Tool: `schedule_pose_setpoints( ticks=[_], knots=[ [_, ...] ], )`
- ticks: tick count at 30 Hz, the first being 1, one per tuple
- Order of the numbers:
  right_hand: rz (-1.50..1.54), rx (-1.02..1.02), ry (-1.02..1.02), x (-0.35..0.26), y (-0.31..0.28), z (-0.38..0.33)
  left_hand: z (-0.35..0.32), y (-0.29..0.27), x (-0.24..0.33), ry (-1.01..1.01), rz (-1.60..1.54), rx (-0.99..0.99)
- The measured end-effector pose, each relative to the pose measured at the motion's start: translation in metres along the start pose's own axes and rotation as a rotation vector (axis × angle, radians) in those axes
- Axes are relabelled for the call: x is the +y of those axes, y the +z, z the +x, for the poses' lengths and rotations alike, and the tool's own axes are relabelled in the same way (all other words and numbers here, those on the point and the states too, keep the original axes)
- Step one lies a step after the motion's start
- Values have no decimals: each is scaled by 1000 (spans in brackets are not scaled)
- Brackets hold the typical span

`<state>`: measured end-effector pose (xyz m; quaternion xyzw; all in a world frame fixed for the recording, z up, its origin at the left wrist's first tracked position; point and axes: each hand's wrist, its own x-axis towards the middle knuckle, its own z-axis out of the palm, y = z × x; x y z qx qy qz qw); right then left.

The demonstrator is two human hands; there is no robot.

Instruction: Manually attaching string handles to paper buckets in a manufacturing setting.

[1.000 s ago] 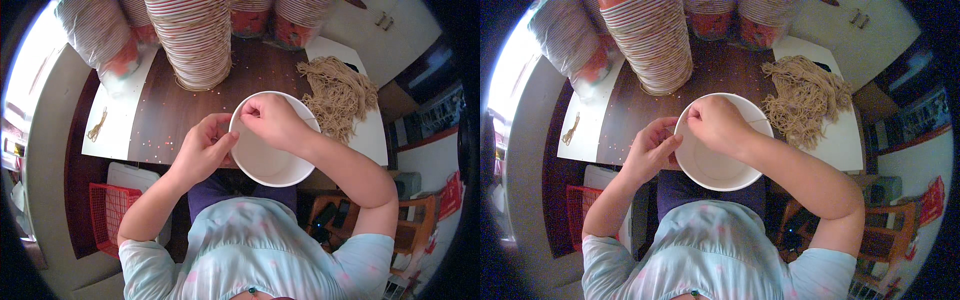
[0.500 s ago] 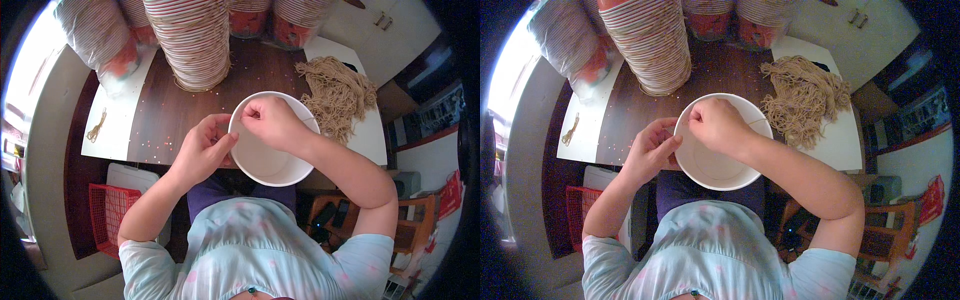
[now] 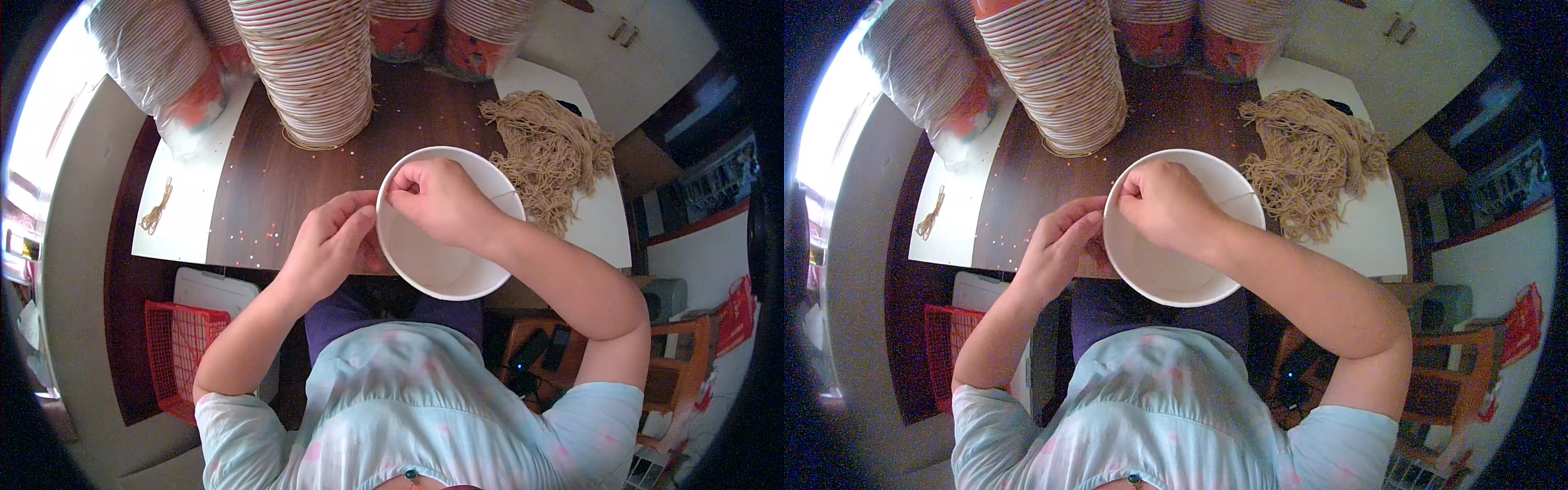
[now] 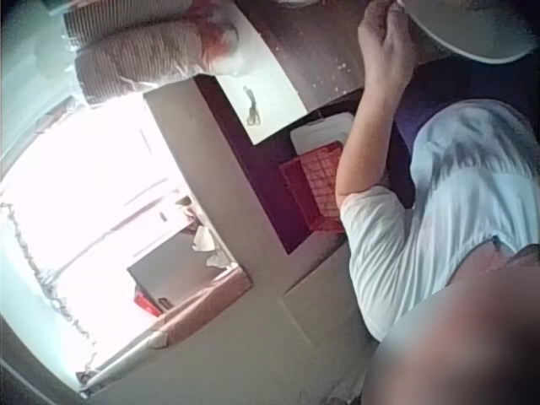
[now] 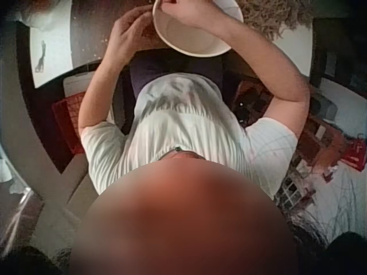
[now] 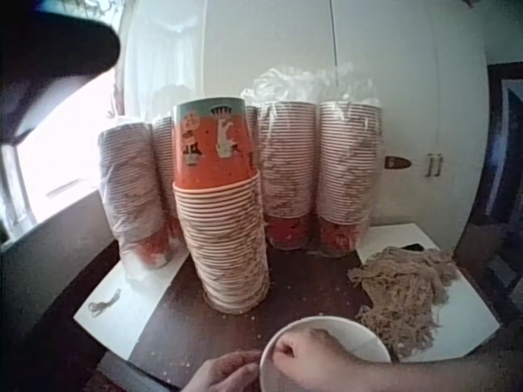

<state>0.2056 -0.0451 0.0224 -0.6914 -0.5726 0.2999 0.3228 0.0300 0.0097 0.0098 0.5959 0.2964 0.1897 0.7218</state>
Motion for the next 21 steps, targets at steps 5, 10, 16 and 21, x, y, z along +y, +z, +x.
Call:
schedule_pose_setpoints(
  ticks=[5, 10, 16, 21],
  knots=[
    [30, -26, -26, 3, 1, 3, 19, -10, -3, 120, 250, 28],
    [43, -99, -34, 2, -4, 9, 27, -21, 7, 64, 297, -48],
    [-4, -172, -77, 1, -15, 16, 37, -21, 6, 186, 411, -56],
    [-67, -211, -53, -6, -21, 13, 34, -16, 0, 296, 554, 20]
  ],
)
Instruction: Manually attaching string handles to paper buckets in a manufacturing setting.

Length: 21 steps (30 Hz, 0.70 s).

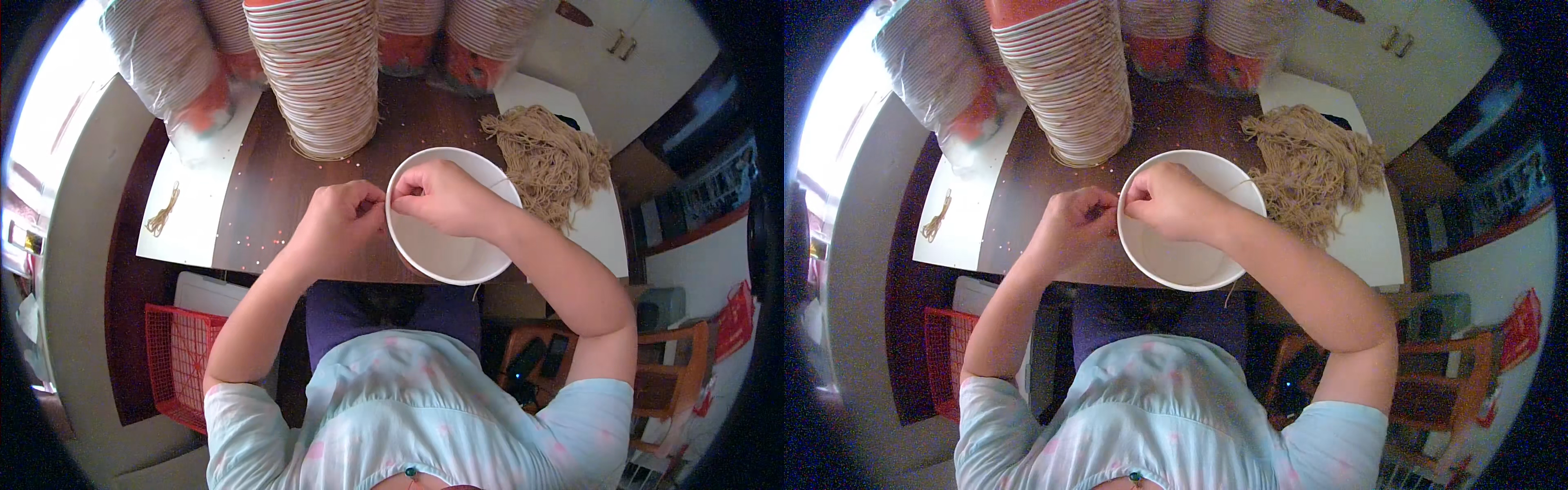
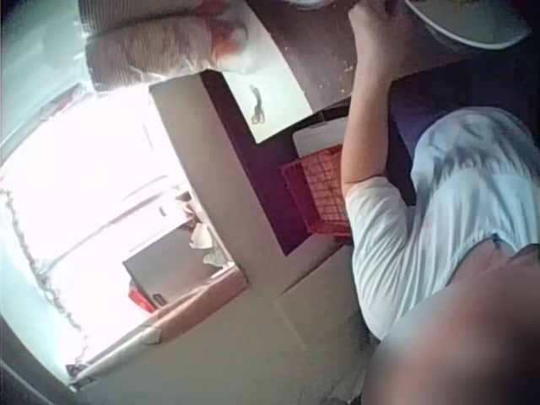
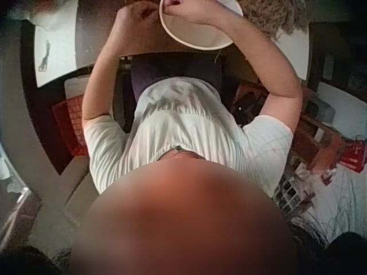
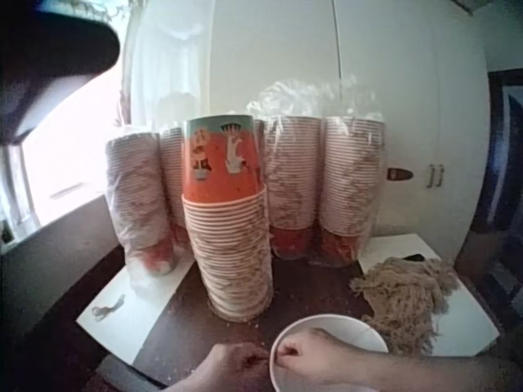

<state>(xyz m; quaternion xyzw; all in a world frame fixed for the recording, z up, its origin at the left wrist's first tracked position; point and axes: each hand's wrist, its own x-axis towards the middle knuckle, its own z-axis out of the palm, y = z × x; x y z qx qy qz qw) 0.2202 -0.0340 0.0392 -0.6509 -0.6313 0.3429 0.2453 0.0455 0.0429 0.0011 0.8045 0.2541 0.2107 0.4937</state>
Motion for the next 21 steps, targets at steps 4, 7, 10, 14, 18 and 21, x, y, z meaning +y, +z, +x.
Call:
schedule_pose_setpoints(
  ticks=[4, 7, 10, 14, 18, 21],
  knots=[
    [0, -26, 80, -20, -9, -26, -14, 2, -1, -93, -28, 136],
    [-399, 118, -109, -40, -5, -67, -31, -3, -6, -196, -278, 129],
    [-549, 83, -102, -48, 9, -85, -44, -2, -3, -189, -405, 65],
    [-519, 134, -136, -24, 9, -71, -56, -3, 5, -171, -451, 56],
    [-541, 375, -246, -9, 10, -60, -57, -3, 6, -13, -529, 73],
    [-643, 525, -285, -3, 24, -52, -56, 0, 2, 86, -574, 106]
  ],
)
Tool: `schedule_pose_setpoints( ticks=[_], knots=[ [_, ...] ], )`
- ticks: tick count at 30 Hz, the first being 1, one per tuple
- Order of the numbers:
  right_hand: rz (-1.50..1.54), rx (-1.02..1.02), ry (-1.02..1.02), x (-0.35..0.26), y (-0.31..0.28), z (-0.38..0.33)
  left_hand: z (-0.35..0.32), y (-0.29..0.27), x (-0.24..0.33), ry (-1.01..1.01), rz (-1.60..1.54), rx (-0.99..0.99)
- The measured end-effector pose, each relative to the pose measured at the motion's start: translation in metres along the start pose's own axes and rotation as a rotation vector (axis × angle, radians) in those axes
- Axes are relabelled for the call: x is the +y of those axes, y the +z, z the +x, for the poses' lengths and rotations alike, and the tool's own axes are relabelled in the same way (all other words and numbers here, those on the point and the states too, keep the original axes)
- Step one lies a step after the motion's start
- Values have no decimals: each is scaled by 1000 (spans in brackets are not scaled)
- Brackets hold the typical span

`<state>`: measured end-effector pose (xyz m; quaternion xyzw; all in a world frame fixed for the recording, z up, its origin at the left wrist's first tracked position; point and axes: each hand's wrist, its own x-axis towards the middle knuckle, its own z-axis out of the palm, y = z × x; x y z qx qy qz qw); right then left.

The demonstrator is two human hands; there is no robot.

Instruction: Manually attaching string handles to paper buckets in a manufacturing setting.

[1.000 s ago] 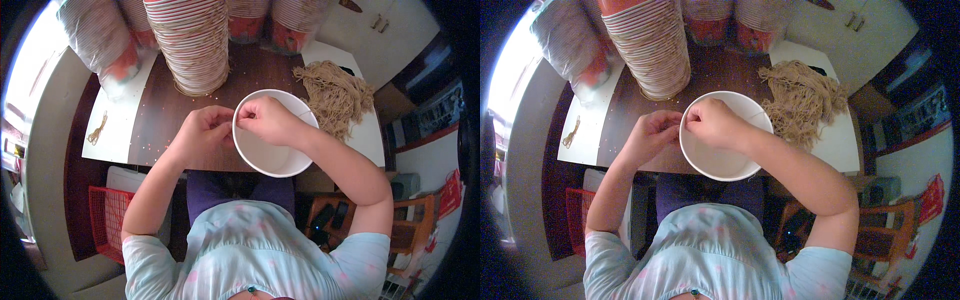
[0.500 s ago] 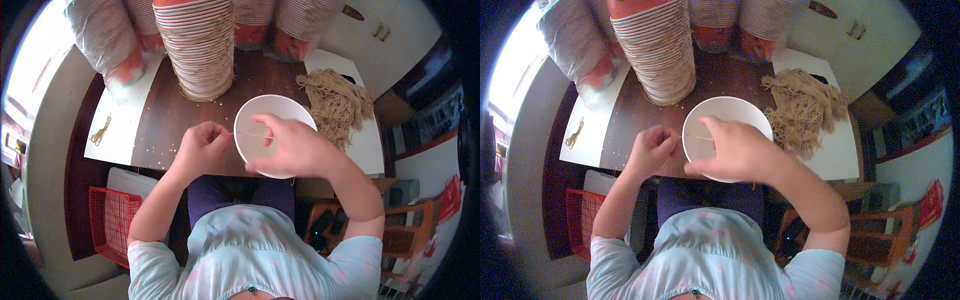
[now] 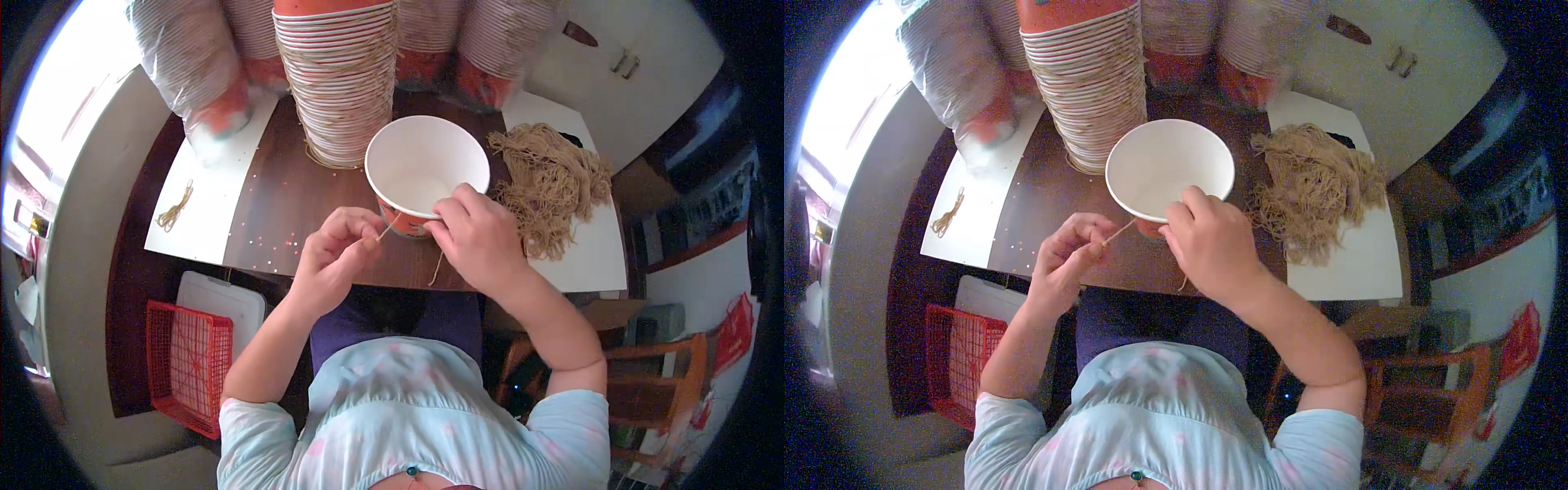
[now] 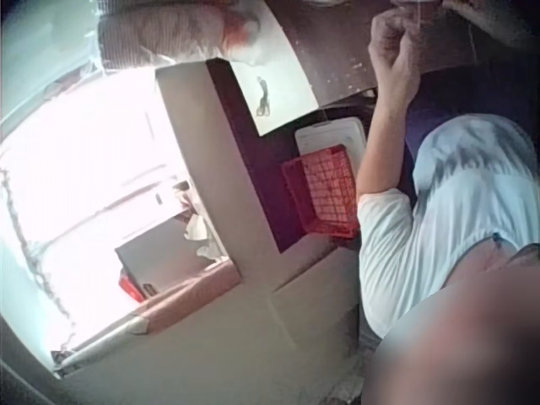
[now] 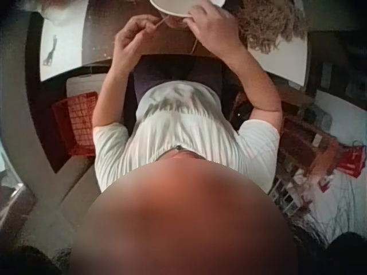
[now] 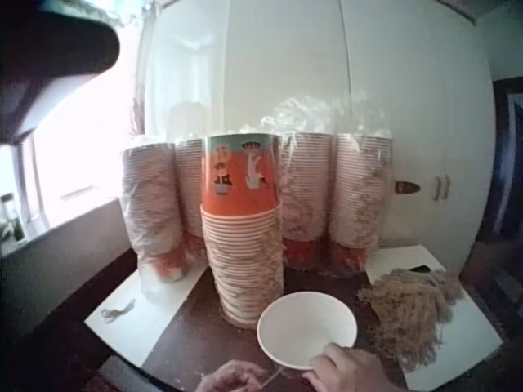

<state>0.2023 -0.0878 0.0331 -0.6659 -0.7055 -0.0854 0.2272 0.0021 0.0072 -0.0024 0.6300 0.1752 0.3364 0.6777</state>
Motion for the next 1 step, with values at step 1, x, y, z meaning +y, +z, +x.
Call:
schedule_pose_setpoints(
  ticks=[1],
  knots=[
    [-90, 77, -2, -6, 4, -2, 0, -1, -4, 8, -51, 10]
  ],
)
